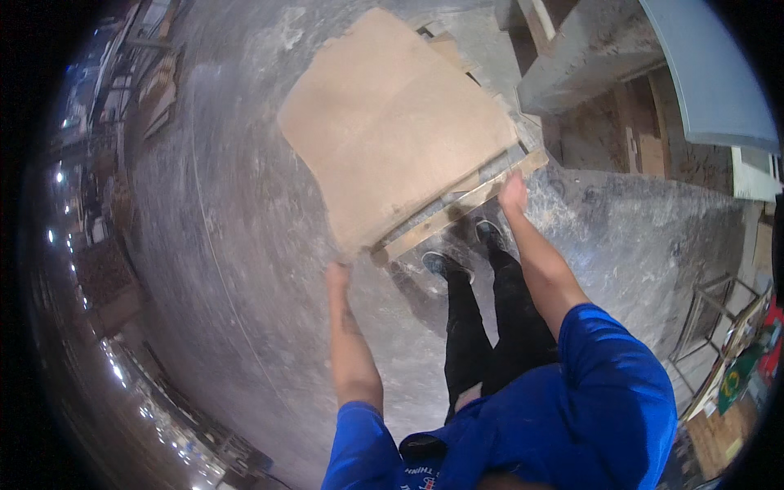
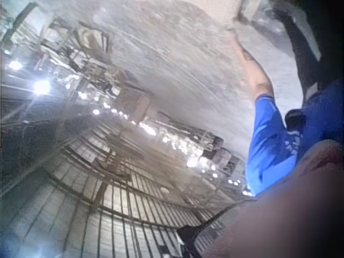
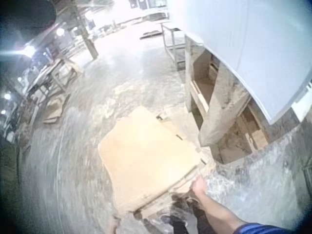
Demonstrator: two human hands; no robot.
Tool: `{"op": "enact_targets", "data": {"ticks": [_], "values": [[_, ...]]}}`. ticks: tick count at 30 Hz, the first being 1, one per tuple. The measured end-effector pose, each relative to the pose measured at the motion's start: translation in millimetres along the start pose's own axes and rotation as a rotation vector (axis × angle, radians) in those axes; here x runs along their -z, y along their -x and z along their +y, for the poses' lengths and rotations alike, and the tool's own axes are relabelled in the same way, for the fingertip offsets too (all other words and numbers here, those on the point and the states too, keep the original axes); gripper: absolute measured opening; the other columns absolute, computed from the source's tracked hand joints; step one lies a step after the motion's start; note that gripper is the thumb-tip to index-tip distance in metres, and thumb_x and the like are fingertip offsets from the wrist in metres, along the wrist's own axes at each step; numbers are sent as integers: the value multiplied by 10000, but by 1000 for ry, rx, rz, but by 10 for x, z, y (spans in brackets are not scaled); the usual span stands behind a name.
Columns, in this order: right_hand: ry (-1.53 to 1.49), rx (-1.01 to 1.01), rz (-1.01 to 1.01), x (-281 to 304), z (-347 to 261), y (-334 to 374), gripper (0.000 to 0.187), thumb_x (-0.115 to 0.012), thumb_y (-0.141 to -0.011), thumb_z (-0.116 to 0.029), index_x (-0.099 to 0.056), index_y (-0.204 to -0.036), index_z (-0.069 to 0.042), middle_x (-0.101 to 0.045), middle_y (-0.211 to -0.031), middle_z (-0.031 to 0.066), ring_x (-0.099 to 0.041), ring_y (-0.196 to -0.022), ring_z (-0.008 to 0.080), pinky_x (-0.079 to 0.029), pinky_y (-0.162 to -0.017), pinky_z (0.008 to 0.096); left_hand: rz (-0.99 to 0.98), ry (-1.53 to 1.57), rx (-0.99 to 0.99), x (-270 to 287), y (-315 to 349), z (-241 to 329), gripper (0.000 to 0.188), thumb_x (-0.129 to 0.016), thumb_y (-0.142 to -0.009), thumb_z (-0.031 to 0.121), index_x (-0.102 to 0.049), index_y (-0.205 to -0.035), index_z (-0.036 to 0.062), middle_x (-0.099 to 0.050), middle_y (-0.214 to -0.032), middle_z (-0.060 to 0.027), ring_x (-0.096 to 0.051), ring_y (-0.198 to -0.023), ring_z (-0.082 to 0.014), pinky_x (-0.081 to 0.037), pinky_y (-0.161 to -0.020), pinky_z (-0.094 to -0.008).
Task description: The person moves around a workshop, picks up a dustpan and broom, and sweeps the floor. They gather debris into a pile and continue sweeping different areas of the concrete floor.
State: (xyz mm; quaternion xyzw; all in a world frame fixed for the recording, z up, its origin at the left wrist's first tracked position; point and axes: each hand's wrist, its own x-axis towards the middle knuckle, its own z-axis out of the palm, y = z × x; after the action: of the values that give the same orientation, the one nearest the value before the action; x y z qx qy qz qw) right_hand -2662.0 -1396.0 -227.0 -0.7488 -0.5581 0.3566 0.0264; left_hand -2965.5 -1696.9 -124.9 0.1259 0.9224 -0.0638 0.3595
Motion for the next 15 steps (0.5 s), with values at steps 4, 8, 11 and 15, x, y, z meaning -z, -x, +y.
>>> {"op": "enact_targets", "data": {"ticks": [4,8,11,15], "values": [[215,6,-193,292,545,663,389,-399,-1004,-280,-470,-1334,-86,-637,-1100,300,-592,-1042,495,-446,-902,580,-200,-16,-113,-393,1070,-16,361,-609,-889,321,-668,-997,-18,-677,-897,-270,-681,-847,-393,-506,-737,-482],[452,152,-341,678,968,1336,420,-392,-1007,-340,-586,-1181,-10,-649,-1071,287,-608,-1014,480,-474,-902,556,-300,444,-224,-493,2343,-266,420,-553,-954,388,-678,-1140,33,-708,-1016,-201,-685,-930,-346,-516,-801,-405],[573,298,-477,733,1101,1543,429,-439,-965,-342,-625,-1120,12,-643,-1097,292,-610,-1038,466,-481,-917,534,-274,672,-51,-618,2953,-628,519,-581,-936,444,-636,-1244,30,-677,-1161,-216,-629,-1132,-304,-473,-957,-367],[611,580,-708,513,760,1327,450,-516,-902,-381,-654,-1038,25,-618,-1088,317,-607,-1052,440,-487,-875,514,-131,998,245,-749,3199,-1192,567,-550,-954,465,-586,-1310,26,-640,-1234,-228,-581,-1203,-308,-432,-1017,-366]]}}
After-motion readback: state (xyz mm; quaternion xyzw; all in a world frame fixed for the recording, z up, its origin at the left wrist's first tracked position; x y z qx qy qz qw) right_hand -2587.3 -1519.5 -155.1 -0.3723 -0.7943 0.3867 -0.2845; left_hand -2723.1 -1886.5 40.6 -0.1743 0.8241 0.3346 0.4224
